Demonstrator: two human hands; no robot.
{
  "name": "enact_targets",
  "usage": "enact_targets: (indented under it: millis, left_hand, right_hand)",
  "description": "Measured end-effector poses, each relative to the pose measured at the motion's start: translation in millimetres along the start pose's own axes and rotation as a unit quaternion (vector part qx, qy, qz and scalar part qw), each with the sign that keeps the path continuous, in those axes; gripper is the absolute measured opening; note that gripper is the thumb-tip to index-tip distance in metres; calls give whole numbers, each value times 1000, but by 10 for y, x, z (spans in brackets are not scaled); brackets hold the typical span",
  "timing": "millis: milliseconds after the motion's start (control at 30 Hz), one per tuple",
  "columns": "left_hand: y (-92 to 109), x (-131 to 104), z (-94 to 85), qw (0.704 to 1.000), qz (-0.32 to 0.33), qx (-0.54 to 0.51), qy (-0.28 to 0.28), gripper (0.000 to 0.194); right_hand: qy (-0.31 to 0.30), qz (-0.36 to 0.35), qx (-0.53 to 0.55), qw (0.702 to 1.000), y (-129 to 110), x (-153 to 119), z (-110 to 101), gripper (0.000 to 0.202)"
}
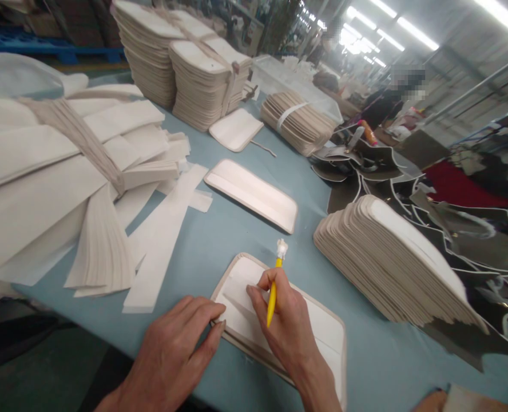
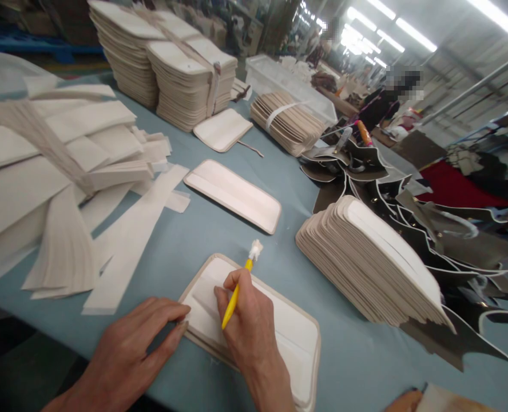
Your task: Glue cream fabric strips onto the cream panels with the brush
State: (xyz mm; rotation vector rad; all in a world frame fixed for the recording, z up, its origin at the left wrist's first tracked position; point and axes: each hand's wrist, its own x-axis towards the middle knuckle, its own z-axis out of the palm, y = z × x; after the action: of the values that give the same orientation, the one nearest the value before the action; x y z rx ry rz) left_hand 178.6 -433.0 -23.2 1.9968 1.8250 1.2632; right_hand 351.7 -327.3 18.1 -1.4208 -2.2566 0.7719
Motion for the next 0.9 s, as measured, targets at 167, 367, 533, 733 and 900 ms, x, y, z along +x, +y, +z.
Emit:
enact_targets:
  millis: [167,367,533,733,900]
  left_hand:
    - [-9,-16,2,1000,0,-2,-6,10]
    - [14,26,-28,1000,3,-8,-5,11]
    - [16,29,-39,1000,-2,-14,-3,11]
    - [1,-6,-46,999,-23,-42,-7,10]
    - [19,1,-68,998,-31,-57,-12,10]
  right_hand:
    - [9,14,-4,1000,16,9,67,14]
    - [3,17,-27,999,-16,47,83,9]
    - [-3,26,-51,998,-29,58,83,7]
    - [-6,37,-86,996,-32,62,102,8]
    - [-14,38,-87,995,-49,78,105,8]
